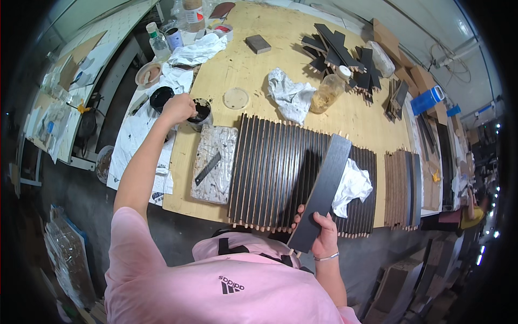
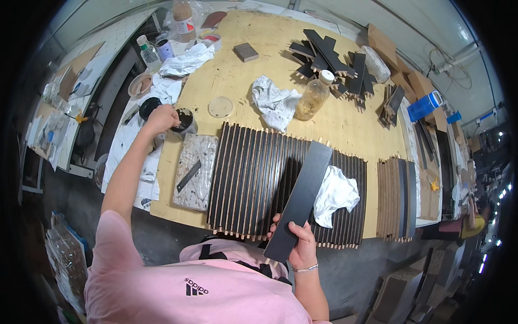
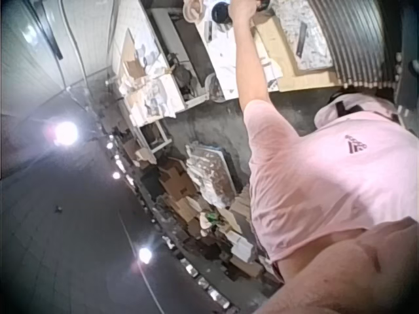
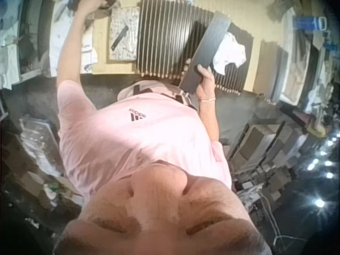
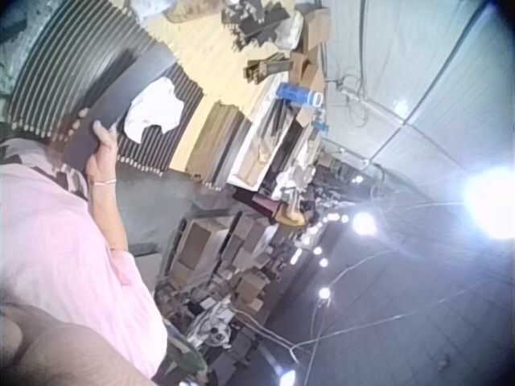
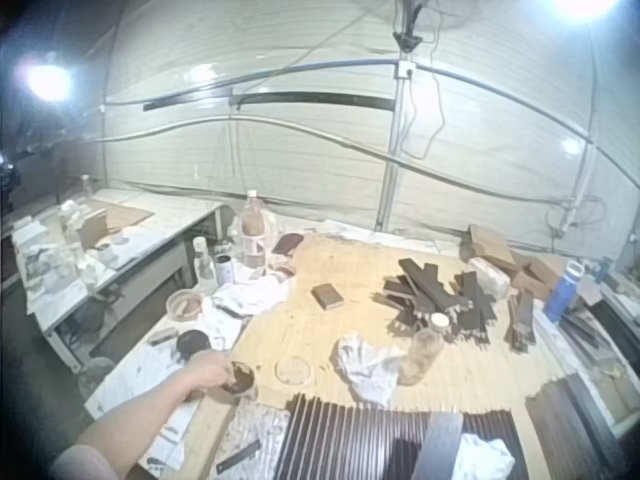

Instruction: The person wipes a rectangular black wooden component with a white cloth, applies a substance from a yellow sponge to the surface and edges, and brushes a black liquid onto the side of the piece.

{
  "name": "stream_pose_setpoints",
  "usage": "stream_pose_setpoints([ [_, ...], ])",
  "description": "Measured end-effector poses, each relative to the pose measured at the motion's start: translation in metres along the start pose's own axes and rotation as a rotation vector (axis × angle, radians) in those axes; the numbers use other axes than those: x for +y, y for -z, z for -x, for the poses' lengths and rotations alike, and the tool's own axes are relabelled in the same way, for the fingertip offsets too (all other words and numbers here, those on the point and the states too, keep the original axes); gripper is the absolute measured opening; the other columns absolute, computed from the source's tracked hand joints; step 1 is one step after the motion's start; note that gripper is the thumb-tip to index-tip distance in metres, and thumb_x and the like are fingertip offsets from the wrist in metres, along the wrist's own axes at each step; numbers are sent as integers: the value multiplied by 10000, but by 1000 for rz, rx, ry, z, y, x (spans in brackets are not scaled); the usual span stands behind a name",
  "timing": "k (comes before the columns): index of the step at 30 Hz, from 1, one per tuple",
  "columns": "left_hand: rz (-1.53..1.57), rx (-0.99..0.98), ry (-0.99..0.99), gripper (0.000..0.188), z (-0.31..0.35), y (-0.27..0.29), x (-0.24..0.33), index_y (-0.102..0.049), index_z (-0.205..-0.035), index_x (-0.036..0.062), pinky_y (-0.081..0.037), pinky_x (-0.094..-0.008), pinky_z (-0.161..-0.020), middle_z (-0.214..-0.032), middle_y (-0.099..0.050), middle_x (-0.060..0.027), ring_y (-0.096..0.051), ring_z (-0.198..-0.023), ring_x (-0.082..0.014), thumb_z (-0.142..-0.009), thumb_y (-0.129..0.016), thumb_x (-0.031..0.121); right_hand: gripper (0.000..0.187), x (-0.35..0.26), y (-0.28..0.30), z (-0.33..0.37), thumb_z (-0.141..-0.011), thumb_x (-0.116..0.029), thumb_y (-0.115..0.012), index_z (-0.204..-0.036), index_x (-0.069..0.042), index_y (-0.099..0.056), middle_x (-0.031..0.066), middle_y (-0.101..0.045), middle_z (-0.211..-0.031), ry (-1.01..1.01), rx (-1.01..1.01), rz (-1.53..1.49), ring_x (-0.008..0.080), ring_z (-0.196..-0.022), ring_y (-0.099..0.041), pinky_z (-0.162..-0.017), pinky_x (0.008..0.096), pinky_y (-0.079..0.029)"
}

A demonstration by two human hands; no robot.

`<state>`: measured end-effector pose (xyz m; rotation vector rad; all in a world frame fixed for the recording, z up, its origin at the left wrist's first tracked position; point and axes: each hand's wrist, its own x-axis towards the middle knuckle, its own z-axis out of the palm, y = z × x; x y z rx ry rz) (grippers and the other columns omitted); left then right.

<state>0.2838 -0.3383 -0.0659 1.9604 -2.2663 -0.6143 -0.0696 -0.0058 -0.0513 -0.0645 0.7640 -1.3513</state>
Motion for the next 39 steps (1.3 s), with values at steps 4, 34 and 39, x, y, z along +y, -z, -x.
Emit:
stream_pose_setpoints([
  [4,174,62,22,154,4,3,-22,-752,-793,52,-532,-367,-705,-751,-700,-168,-692,-715,-291,-683,-749,159,310,3,-1,1,-864,-89,-608,-1134,34,-520,184,-600,-1056,19,25,37,298,-872,-629,-750,473,-578],
  [34,1188,-213,-633,173,222,-40,164,-642,-1054,-61,-524,-225,-597,-785,-674,-114,-646,-651,-128,-950,-516,-3,464,-49,-65,-12,-985,-209,-480,-1413,-88,-348,133,-605,-950,467,-87,-57,245,-777,-653,-750,427,-567],
  [39,914,0,-1060,231,229,-57,189,-665,-1000,-47,-430,-293,-527,-752,-641,-131,-580,-587,-186,-929,-610,166,445,-55,-57,-3,-1011,-317,-450,-1393,-105,-369,113,-601,-910,553,17,-68,230,-744,-635,-732,427,-548],
])
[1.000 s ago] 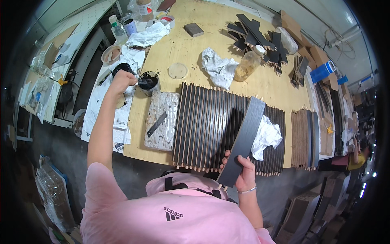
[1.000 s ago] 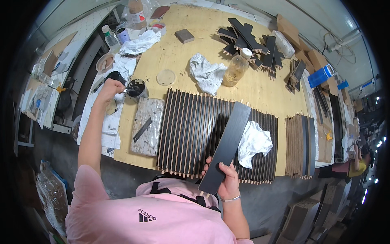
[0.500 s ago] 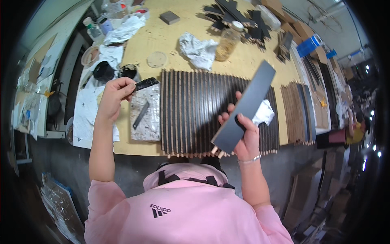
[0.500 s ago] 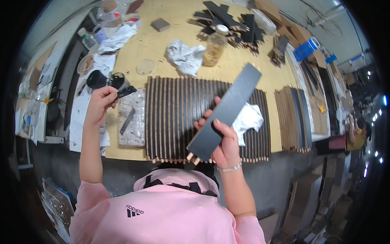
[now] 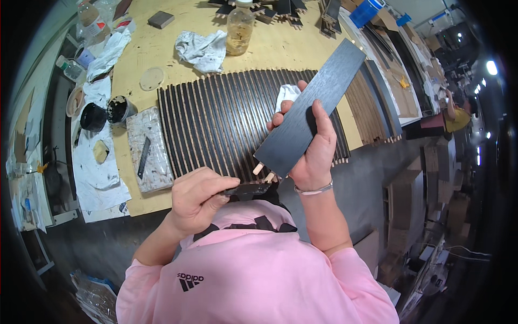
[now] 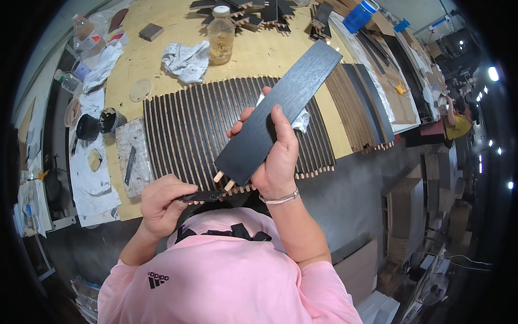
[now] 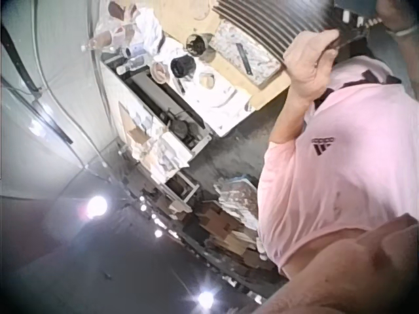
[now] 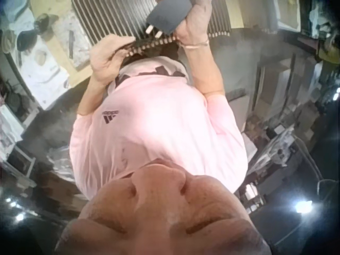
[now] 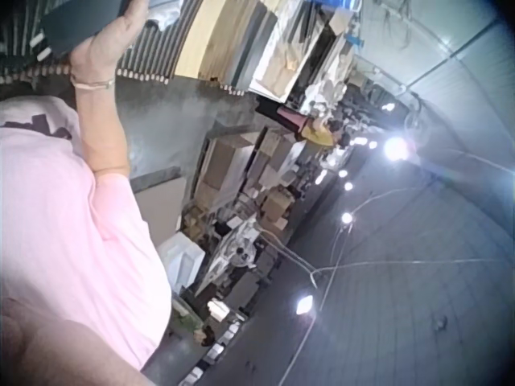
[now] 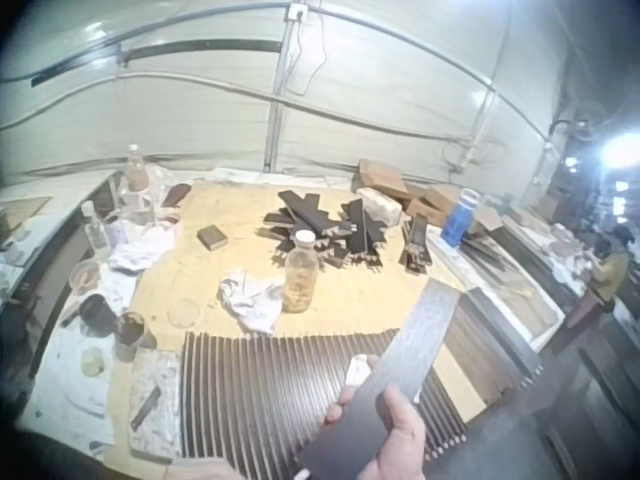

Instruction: The person wipes a rectangular black wooden component with a white cloth, applies a substance from a yellow sponge to the surface and edges, and brushes a black liquid onto the side of the piece.

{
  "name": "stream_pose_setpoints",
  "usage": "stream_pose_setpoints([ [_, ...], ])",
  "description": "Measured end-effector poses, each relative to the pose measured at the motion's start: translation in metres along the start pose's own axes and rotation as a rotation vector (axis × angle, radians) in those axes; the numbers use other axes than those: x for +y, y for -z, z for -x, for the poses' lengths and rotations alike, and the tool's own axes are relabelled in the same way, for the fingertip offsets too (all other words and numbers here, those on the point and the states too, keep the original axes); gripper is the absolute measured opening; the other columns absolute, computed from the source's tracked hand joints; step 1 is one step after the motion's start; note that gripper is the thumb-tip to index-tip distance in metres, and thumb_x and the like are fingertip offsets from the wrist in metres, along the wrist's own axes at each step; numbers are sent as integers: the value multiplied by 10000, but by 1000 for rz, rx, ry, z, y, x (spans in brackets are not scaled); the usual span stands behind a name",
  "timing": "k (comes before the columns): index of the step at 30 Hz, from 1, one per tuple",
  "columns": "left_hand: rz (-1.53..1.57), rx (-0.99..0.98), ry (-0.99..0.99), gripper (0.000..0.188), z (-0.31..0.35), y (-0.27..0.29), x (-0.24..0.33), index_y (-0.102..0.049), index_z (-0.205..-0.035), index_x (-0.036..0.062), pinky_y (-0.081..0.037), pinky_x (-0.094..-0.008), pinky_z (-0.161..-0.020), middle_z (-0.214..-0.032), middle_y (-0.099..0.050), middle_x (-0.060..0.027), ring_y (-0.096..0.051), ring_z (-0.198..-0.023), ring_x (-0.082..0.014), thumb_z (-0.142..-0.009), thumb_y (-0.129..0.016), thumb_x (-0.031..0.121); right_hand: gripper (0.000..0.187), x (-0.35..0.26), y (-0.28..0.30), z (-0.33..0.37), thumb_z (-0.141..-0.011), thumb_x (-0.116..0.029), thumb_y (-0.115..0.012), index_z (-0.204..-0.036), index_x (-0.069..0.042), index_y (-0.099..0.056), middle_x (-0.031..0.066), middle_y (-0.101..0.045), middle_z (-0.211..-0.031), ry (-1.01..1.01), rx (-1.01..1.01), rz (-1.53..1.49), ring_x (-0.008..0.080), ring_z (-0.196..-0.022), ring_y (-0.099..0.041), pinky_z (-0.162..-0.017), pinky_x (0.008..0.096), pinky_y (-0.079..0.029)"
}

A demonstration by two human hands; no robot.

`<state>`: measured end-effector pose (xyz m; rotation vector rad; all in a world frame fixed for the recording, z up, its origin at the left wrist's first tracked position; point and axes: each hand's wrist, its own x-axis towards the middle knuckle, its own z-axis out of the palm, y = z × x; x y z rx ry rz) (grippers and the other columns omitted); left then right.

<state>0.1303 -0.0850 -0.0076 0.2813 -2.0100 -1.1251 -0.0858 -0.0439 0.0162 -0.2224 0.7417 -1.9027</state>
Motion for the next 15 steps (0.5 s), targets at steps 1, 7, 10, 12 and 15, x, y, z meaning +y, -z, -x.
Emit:
stream_pose_setpoints([
  [1,-15,33,-4,228,1,-6,0,-666,-994,-45,-410,-304,-531,-750,-631,-132,-556,-587,-197,-917,-621,165,445,-2,1,1,-1011,-330,-453,-1388,-108,-373,110,-602,-904,11,0,-8,226,-746,-636,-729,423,-547],
  [7,-158,110,-36,217,-2,-8,-6,-670,-1009,-30,-392,-309,-548,-754,-605,-113,-515,-608,-211,-851,-658,118,433,-9,7,8,-1019,-361,-435,-1373,-118,-385,97,-600,-899,-9,-3,5,212,-738,-629,-712,406,-541],
  [10,-196,117,-29,260,-3,-9,-5,-683,-1019,-4,-402,-317,-543,-745,-593,-92,-510,-591,-220,-762,-690,37,433,-12,9,9,-1019,-375,-430,-1369,-124,-387,90,-596,-896,-13,10,-8,204,-733,-624,-706,401,-543],
  [12,-213,106,-47,284,-5,-11,-4,-687,-1020,5,-393,-315,-542,-739,-581,-80,-499,-591,-214,-736,-697,21,435,-14,11,10,-1019,-379,-430,-1369,-125,-386,88,-595,-895,-13,18,-7,201,-733,-622,-705,399,-543],
  [15,-247,97,-70,327,-6,-13,-3,-689,-1021,11,-387,-317,-539,-739,-577,-76,-500,-597,-214,-694,-709,2,439,-16,13,11,-1019,-386,-430,-1369,-126,-384,88,-595,-893,-16,25,-7,197,-732,-622,-704,397,-545],
])
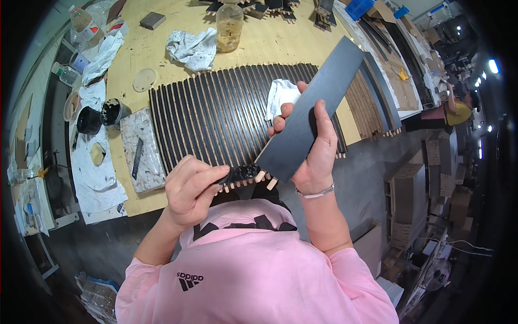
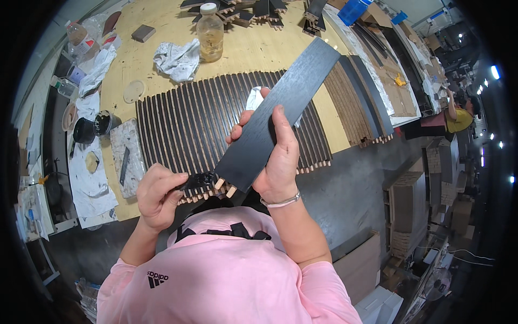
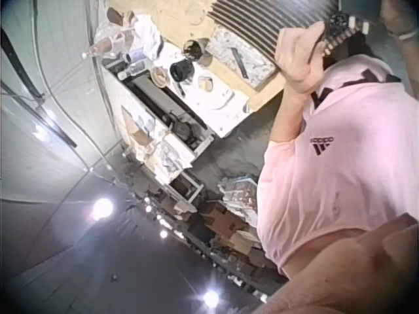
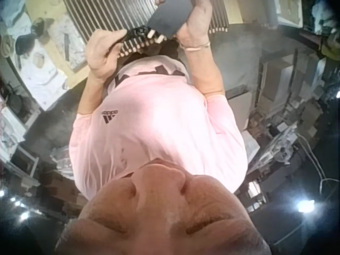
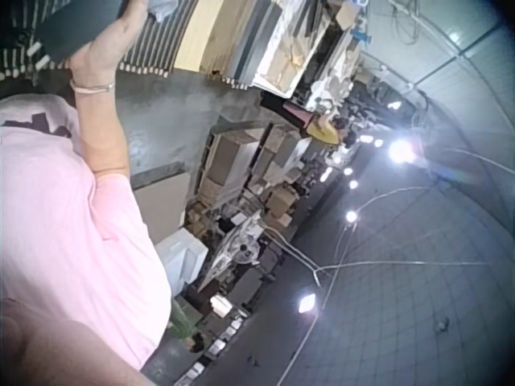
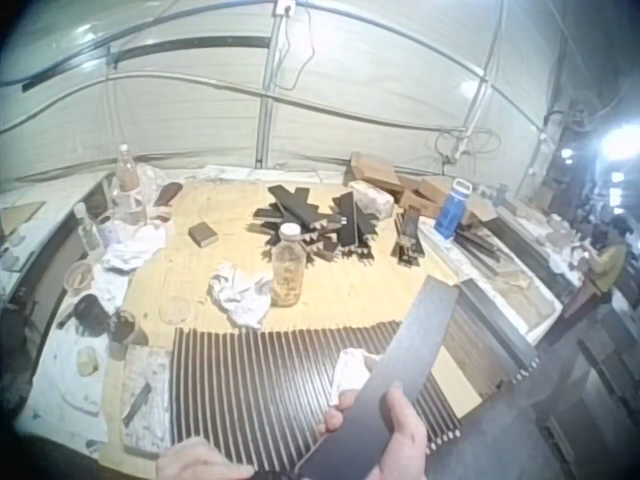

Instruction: The person wipes a rectangular black wooden component with a white cloth, applies a substance from a yellow sponge to the surface and edges, and brushes a black liquid onto the side of the piece.

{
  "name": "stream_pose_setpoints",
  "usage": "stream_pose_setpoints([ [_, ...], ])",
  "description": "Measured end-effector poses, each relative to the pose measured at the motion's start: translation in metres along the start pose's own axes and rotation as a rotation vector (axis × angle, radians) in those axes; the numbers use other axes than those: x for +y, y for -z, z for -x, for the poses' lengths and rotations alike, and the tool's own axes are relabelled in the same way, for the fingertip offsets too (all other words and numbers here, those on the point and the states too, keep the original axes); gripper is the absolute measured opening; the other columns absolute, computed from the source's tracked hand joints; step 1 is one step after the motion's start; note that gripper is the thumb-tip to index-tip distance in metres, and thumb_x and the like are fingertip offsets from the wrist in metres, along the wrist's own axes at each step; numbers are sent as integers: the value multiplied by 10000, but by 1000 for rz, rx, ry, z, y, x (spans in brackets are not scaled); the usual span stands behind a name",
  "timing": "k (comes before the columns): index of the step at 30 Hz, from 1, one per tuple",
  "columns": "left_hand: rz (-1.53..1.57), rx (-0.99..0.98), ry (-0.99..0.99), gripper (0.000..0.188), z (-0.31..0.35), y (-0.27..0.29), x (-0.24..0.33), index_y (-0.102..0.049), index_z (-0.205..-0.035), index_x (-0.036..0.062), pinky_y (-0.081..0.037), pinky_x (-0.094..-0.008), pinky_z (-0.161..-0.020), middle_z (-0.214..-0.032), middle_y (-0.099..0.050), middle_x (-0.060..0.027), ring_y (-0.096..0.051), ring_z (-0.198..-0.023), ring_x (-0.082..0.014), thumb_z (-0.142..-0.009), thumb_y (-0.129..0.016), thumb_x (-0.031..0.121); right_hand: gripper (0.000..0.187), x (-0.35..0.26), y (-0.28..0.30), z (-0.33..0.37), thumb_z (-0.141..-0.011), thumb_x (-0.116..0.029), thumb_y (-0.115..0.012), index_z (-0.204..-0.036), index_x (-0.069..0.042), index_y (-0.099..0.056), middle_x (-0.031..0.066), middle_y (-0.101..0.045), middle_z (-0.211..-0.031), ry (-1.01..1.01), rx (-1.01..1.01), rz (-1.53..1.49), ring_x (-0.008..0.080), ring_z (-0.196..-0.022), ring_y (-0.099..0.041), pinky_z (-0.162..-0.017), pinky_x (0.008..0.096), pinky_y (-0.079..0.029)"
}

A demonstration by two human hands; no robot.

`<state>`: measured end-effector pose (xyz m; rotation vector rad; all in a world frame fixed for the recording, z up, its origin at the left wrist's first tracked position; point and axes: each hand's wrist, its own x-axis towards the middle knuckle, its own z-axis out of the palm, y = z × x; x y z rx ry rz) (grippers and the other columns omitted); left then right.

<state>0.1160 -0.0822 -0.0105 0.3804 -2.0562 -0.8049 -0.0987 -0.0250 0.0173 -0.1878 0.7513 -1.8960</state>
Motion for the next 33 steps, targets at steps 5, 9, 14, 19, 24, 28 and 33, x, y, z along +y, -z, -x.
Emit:
stream_pose_setpoints([
  [5,-27,5,-35,364,-1,-3,-2,-688,-1019,9,-383,-321,-534,-740,-571,-76,-498,-600,-217,-657,-710,-29,450,-3,5,2,-1017,-391,-434,-1373,-121,-380,90,-597,-887,4,8,-1,196,-728,-624,-699,396,-548],
  [9,-14,10,-51,364,-3,-5,2,-688,-1015,2,-379,-323,-531,-732,-560,-74,-494,-601,-219,-654,-711,-47,465,-4,8,3,-1015,-400,-440,-1377,-116,-376,89,-598,-878,8,9,-6,198,-725,-625,-697,394,-551],
  [14,-10,3,-52,348,-3,-10,1,-688,-1010,-3,-378,-322,-534,-726,-552,-73,-495,-602,-218,-666,-710,-52,462,-6,11,5,-1013,-405,-444,-1367,-114,-380,87,-599,-872,20,16,6,195,-724,-625,-700,395,-550],
  [19,-3,3,-61,343,-4,-12,3,-686,-1011,-7,-377,-318,-538,-729,-553,-75,-494,-600,-215,-671,-713,-46,449,-8,14,6,-1013,-401,-448,-1361,-126,-381,89,-607,-874,21,6,-9,194,-727,-627,-701,393,-547],
  [24,26,-41,-38,301,-5,-11,6,-670,-1019,-14,-376,-317,-575,-747,-546,-87,-486,-641,-214,-723,-667,-65,461,-9,13,8,-1015,-385,-446,-1383,-117,-377,97,-592,-889,42,4,-1,198,-732,-619,-697,388,-547],
  [28,5,-31,-61,329,-9,-14,4,-683,-1011,-8,-375,-324,-541,-736,-560,-82,-492,-599,-217,-685,-708,-44,466,-10,15,8,-1018,-376,-442,-1389,-100,-382,105,-577,-903,75,4,40,197,-739,-609,-696,380,-545],
  [33,34,-30,-65,319,-8,-13,2,-681,-1009,-14,-379,-325,-547,-737,-560,-83,-488,-601,-220,-693,-706,-40,469,-11,14,7,-1017,-382,-447,-1391,-107,-383,103,-576,-902,77,3,39,194,-743,-609,-697,376,-542],
])
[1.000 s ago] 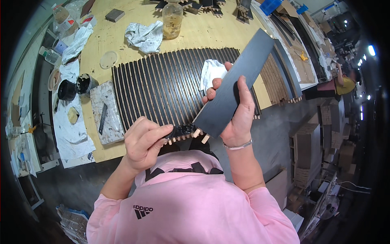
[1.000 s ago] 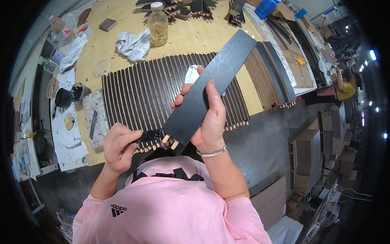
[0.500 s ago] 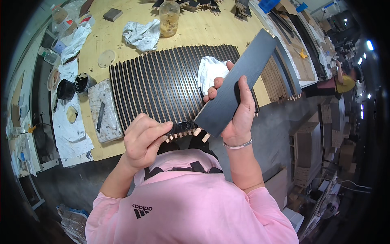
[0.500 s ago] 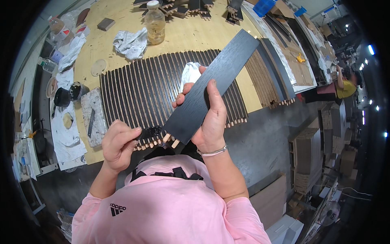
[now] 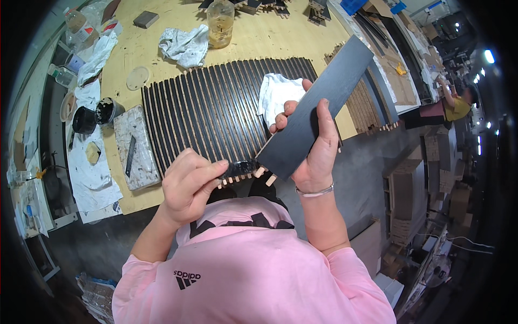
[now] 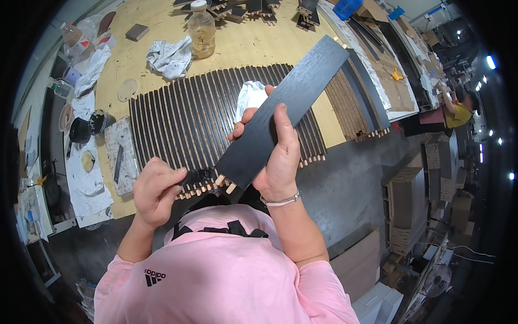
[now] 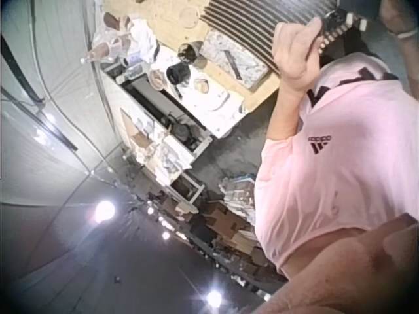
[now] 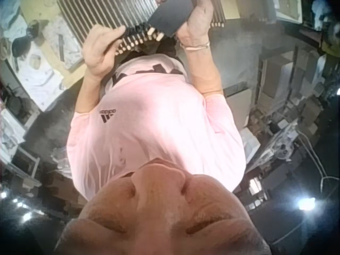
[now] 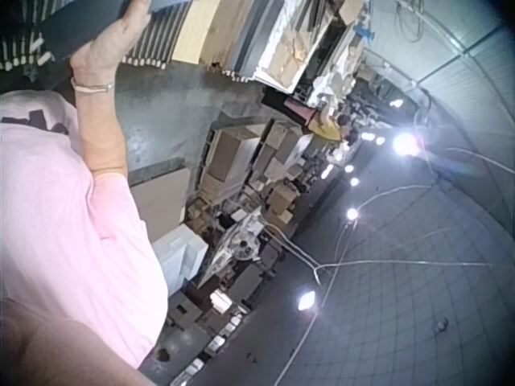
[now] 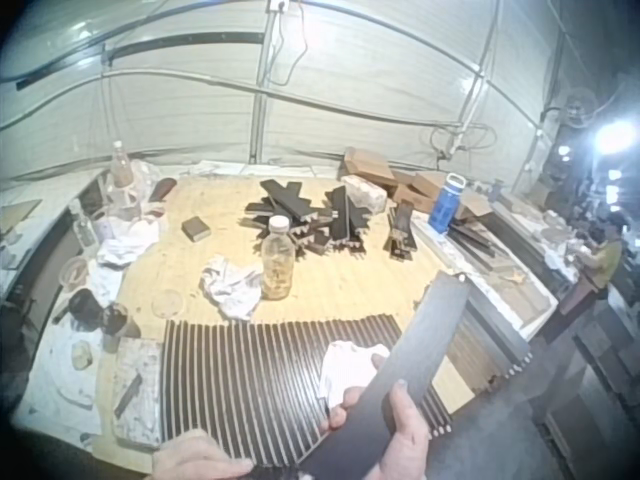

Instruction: The person wipes a rectangular black wooden component with a white cloth, applies a substance from a yellow sponge to the surface and edges, and brushes a black liquid onto the side of the piece.

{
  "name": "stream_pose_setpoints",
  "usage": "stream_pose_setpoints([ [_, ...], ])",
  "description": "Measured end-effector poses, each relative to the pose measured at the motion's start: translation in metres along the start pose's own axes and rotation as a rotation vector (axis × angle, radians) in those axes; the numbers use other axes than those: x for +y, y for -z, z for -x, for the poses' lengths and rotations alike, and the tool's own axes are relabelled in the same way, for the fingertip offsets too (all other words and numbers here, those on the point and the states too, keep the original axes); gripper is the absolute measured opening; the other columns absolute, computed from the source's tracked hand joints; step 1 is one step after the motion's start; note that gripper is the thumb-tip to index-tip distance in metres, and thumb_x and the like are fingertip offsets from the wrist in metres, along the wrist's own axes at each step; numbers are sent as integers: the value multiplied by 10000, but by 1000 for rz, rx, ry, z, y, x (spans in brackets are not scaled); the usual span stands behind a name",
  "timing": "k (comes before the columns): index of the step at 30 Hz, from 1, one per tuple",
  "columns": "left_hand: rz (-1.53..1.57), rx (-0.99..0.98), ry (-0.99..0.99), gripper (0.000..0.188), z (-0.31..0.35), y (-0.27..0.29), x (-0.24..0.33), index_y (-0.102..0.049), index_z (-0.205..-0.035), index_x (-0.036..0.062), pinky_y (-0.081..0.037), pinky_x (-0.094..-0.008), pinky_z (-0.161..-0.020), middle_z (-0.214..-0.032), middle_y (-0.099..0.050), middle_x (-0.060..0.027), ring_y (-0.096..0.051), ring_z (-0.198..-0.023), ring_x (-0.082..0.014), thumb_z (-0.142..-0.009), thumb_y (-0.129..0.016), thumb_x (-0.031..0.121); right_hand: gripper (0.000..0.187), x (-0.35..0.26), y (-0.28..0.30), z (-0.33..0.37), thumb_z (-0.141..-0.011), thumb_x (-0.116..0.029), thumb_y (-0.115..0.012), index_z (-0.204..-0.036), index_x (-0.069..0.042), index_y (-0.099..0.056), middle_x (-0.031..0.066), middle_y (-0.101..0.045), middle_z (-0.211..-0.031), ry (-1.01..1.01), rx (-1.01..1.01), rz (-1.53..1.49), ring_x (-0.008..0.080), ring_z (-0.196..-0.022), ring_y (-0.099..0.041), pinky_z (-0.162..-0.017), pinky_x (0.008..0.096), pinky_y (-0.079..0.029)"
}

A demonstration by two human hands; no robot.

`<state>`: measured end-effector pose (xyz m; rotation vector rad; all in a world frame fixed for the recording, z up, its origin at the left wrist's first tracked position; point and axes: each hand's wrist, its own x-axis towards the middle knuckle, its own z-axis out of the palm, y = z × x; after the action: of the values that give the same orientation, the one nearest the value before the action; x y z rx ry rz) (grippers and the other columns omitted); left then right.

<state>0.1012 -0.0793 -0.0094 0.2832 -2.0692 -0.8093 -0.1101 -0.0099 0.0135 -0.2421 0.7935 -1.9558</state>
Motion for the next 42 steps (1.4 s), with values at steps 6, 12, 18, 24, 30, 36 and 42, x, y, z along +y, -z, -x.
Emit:
stream_pose_setpoints([
  [6,5,1,71,288,2,1,-4,-668,-1023,-28,-378,-314,-585,-756,-549,-88,-488,-645,-216,-738,-667,-61,472,3,0,-1,-1012,-390,-455,-1389,-114,-387,97,-583,-904,-3,1,8,191,-747,-611,-700,371,-543],
  [12,-46,-4,74,290,0,3,-6,-668,-1019,-31,-379,-315,-579,-758,-558,-90,-489,-641,-211,-731,-669,-63,478,3,-3,-2,-1004,-397,-467,-1383,-114,-395,95,-590,-905,-10,16,12,194,-745,-613,-709,376,-542],
  [18,71,6,3,344,-1,-3,4,-686,-1006,-26,-375,-324,-534,-739,-555,-83,-498,-596,-221,-664,-712,-53,465,7,-1,-7,-1000,-398,-459,-1362,-111,-409,103,-593,-905,-10,62,-11,208,-747,-616,-706,387,-536],
  [24,128,-61,5,359,3,-17,8,-684,-1019,-15,-376,-321,-541,-727,-539,-74,-499,-603,-215,-663,-710,-48,460,8,-2,-9,-999,-409,-446,-1351,-113,-418,108,-595,-894,-4,64,12,216,-744,-617,-698,395,-535],
  [30,107,-67,-3,373,-1,-23,7,-687,-1016,-13,-381,-327,-531,-729,-523,-79,-501,-600,-220,-646,-728,-26,466,9,0,-8,-1000,-426,-432,-1350,-119,-420,107,-597,-888,-6,54,33,218,-742,-619,-694,397,-535],
  [36,108,-112,6,364,-2,-24,7,-681,-1016,-6,-390,-332,-538,-726,-517,-84,-502,-602,-228,-656,-730,-14,497,10,2,-9,-1007,-441,-415,-1360,-93,-390,96,-590,-855,28,59,83,195,-707,-616,-664,380,-541],
  [42,130,-134,14,348,-2,-27,7,-682,-1011,-4,-395,-332,-544,-731,-520,-82,-499,-600,-229,-666,-725,-14,518,9,0,-6,-1007,-491,-364,-1356,-109,-401,107,-599,-865,18,41,70,205,-723,-625,-662,374,-542],
])
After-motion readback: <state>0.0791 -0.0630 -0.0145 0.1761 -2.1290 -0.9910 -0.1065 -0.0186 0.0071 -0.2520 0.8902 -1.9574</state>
